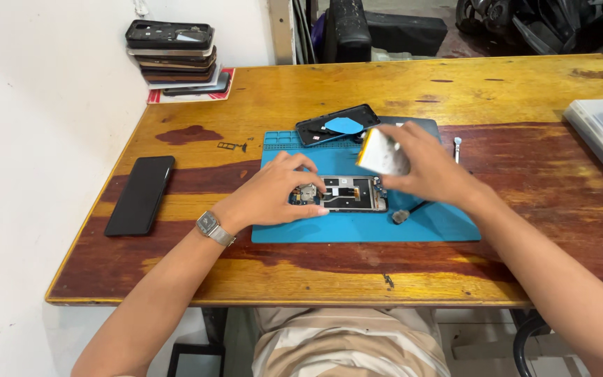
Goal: The person disassembles a smartphone on a blue mat, removes the back cover, and uses a red plastic tool to pry out the battery. They then use a brush to clean the battery and the interior of the phone.
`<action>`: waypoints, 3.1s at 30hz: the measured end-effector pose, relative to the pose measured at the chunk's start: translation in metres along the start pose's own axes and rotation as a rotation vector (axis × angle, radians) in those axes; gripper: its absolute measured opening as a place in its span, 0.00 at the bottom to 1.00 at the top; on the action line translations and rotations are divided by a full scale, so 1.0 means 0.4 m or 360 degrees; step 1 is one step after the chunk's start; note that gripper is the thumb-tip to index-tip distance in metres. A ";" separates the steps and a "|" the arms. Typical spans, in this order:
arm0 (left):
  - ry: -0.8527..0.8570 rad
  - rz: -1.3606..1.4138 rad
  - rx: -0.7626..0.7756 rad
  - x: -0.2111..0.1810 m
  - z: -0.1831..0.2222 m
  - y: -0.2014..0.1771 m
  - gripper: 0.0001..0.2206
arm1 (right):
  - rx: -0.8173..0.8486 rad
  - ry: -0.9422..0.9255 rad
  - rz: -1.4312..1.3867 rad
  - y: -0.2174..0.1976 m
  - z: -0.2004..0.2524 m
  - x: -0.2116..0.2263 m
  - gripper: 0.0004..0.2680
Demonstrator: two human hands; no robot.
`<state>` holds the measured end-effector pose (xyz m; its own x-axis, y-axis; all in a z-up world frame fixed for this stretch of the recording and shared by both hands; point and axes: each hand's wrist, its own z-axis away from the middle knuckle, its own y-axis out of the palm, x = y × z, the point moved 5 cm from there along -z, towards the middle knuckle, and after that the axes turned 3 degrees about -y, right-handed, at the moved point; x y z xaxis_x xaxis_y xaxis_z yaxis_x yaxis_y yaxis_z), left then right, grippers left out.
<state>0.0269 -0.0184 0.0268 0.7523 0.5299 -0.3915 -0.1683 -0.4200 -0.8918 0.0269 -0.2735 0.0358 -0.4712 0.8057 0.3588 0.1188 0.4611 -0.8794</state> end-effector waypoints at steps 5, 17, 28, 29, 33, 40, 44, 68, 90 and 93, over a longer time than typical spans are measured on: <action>-0.0011 -0.0002 0.0015 0.002 -0.004 0.001 0.18 | -0.0019 -0.0281 -0.0085 0.035 0.007 0.053 0.31; -0.0042 0.0016 0.0065 0.007 -0.002 0.004 0.18 | -0.0631 -0.0333 -0.0713 -0.022 0.019 0.047 0.25; -0.0015 -0.0003 0.0053 0.005 -0.002 0.004 0.21 | -0.0322 -0.0536 -0.0551 0.051 0.019 0.092 0.30; -0.0021 -0.0004 0.0045 0.006 -0.003 0.004 0.23 | -0.0317 -0.0532 -0.0557 0.057 0.020 0.092 0.29; 0.0110 0.0030 -0.0087 -0.006 0.000 -0.006 0.29 | -0.0368 -0.0430 -0.0399 0.046 0.007 0.056 0.26; -0.0022 0.0051 0.0031 -0.006 0.001 -0.003 0.28 | 0.0130 -0.0031 -0.0369 -0.040 0.004 -0.062 0.24; -0.0015 0.0032 0.0034 -0.008 -0.001 -0.003 0.28 | 0.0615 0.0029 -0.0476 -0.022 0.013 -0.058 0.22; 0.0638 -0.0415 -0.0226 -0.132 -0.050 0.104 0.35 | 0.0555 -0.0053 -0.0171 -0.046 0.025 0.041 0.26; 0.0594 -0.0445 -0.0112 -0.138 -0.074 0.105 0.45 | 0.0369 0.0019 -0.0422 -0.030 0.009 -0.026 0.23; 0.0594 -0.0420 -0.0141 -0.138 -0.068 0.100 0.42 | 0.0054 -0.0278 -0.0297 -0.050 -0.003 -0.006 0.23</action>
<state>-0.0041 -0.0845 0.0190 0.9427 0.3323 -0.0311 0.1025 -0.3767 -0.9206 0.0270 -0.2842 0.0528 -0.6266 0.6298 0.4591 -0.0126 0.5808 -0.8140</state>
